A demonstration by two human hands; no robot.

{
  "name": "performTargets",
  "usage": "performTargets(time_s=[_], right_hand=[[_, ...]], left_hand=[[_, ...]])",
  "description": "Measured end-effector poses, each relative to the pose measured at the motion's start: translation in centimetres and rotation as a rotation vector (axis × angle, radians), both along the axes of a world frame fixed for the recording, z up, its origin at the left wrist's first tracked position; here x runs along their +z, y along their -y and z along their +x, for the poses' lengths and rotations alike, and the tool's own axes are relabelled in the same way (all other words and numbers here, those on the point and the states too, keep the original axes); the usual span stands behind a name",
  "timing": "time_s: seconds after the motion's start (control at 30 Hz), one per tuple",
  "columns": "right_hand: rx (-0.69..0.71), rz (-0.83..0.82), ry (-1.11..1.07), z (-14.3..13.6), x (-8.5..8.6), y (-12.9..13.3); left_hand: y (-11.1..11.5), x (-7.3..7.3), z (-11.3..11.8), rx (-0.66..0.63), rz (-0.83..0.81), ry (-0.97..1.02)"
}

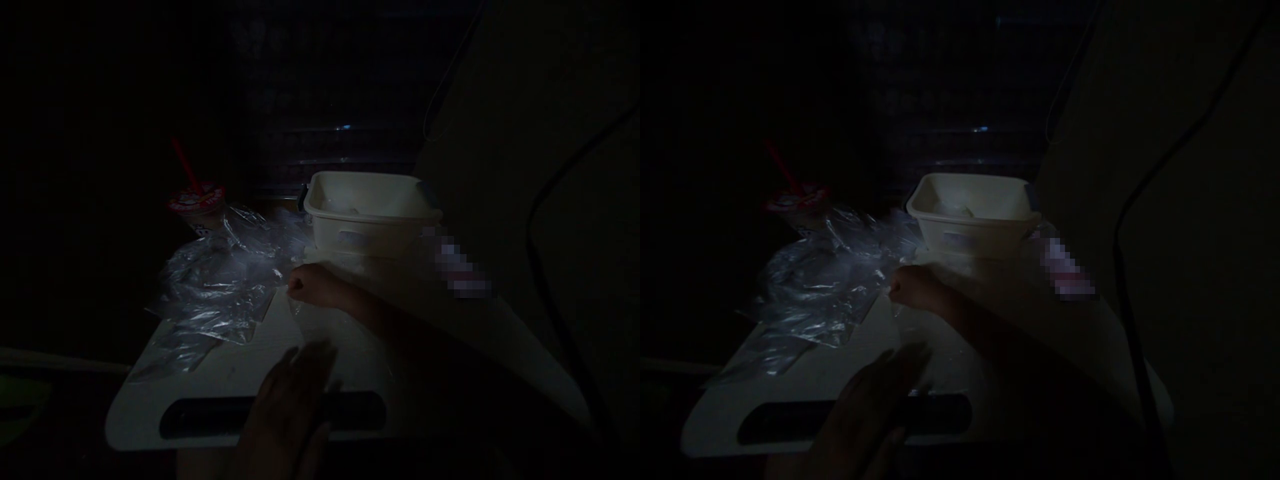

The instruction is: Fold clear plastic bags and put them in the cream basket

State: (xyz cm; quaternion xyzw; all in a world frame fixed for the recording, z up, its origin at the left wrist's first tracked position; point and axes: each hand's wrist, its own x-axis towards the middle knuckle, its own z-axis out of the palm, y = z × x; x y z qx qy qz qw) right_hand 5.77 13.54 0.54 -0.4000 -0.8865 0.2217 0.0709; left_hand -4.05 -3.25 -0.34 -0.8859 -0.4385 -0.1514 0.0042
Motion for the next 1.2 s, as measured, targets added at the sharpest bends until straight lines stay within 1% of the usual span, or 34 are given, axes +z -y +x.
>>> performTargets(time_s=[0.07,0.13,0.2,0.27,0.37,0.43,0.5,0.6,0.8,0.9,1.0,1.07,1.2], right_hand=[[-0.038,-0.165,-0.195,0.4,-0.3,-0.2],[-0.092,-0.374,-0.412,0.8,-0.4,-0.4],[-0.108,-0.531,-0.580,1.2,-0.4,-0.4],[-0.087,-0.608,-0.693,1.7,-0.3,-0.3],[-0.053,-0.633,-0.726,2.6,-0.1,0.0],[-0.032,-0.614,-0.690,3.2,-0.1,0.1],[-0.006,-0.554,-0.636,3.8,0.0,0.3],[0.031,-0.419,-0.592,4.9,-0.2,0.5],[0.117,-0.186,-0.626,6.9,-1.0,1.6],[0.154,-0.021,-0.620,7.5,-1.5,2.0],[0.145,0.136,-0.556,7.7,-1.9,2.2],[0.111,0.183,-0.503,7.8,-2.0,2.3],[0.067,0.167,-0.402,8.0,-1.7,2.3]], left_hand=[[-0.9,0.6,-0.2,0.059,-0.073,-0.046],[-1.7,0.5,-0.3,0.053,-0.104,-0.096],[-2.1,0.0,-0.4,0.045,-0.114,-0.125],[-2.2,-0.4,-0.4,0.059,-0.117,-0.125],[-2.1,-0.5,-0.5,0.076,-0.121,-0.108],[-2.0,-0.4,-0.5,0.078,-0.122,-0.103],[-2.0,-0.4,-0.5,0.082,-0.124,-0.101],[-1.9,-0.7,-0.6,0.094,-0.127,-0.104],[-1.8,-1.0,-0.6,0.100,-0.144,-0.117],[-1.6,-0.8,-0.6,0.097,-0.149,-0.104],[-1.5,-0.5,-0.5,0.064,-0.119,-0.046],[-1.4,-0.3,-0.7,0.101,-0.108,0.042],[-2.0,-0.6,-1.3,0.271,-0.120,0.243]])
